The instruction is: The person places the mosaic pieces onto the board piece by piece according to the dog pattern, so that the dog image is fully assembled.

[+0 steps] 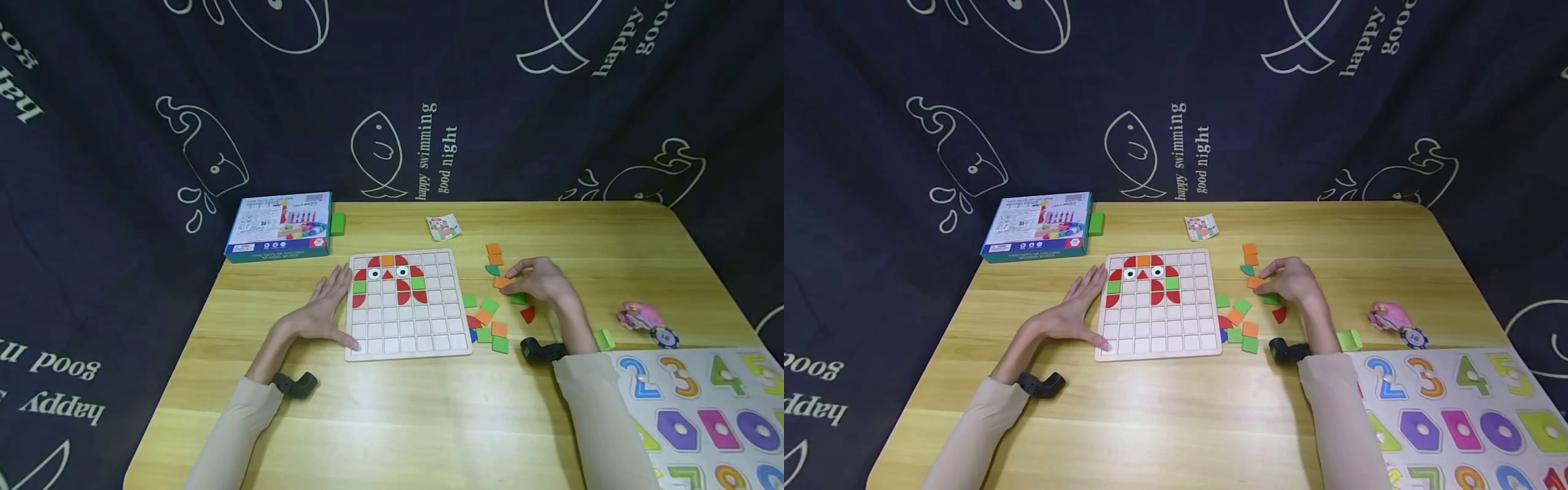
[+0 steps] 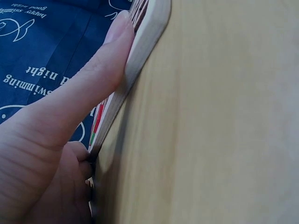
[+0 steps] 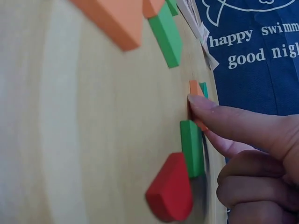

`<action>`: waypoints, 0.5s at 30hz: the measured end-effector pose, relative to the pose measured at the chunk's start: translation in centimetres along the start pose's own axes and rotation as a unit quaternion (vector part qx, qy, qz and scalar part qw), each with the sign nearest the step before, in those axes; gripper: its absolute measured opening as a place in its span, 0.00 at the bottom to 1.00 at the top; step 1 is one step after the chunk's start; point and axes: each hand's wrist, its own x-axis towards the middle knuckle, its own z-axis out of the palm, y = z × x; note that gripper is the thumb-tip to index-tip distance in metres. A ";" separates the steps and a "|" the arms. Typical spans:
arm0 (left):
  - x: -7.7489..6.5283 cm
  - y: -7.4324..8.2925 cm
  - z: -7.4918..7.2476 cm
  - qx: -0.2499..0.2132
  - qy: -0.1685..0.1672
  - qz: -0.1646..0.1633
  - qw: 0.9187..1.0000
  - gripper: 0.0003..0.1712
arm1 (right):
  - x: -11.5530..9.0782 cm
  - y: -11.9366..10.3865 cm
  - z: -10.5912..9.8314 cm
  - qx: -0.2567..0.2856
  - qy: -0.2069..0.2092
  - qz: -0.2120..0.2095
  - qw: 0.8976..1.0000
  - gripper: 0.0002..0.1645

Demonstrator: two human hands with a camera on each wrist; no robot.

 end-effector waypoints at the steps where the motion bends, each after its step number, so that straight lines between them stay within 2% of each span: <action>1: 0.0 0.0 0.0 0.000 0.001 0.000 1.000 0.86 | 0.0 0.1 0.0 -0.004 0.002 -0.003 1.000 0.26; 8: 0.0 0.0 -0.1 0.001 -0.002 -0.005 1.000 0.86 | -0.1 -0.6 0.2 -0.056 -0.009 -0.077 0.995 0.21; 12: 0.0 0.1 -0.2 -0.001 0.000 -0.005 1.000 0.86 | -0.8 -2.9 1.2 -0.062 -0.014 -0.115 0.991 0.20; 15: 0.1 0.1 -0.1 0.002 -0.004 -0.005 1.000 0.86 | -1.3 -5.5 3.0 -0.053 -0.021 -0.141 0.988 0.19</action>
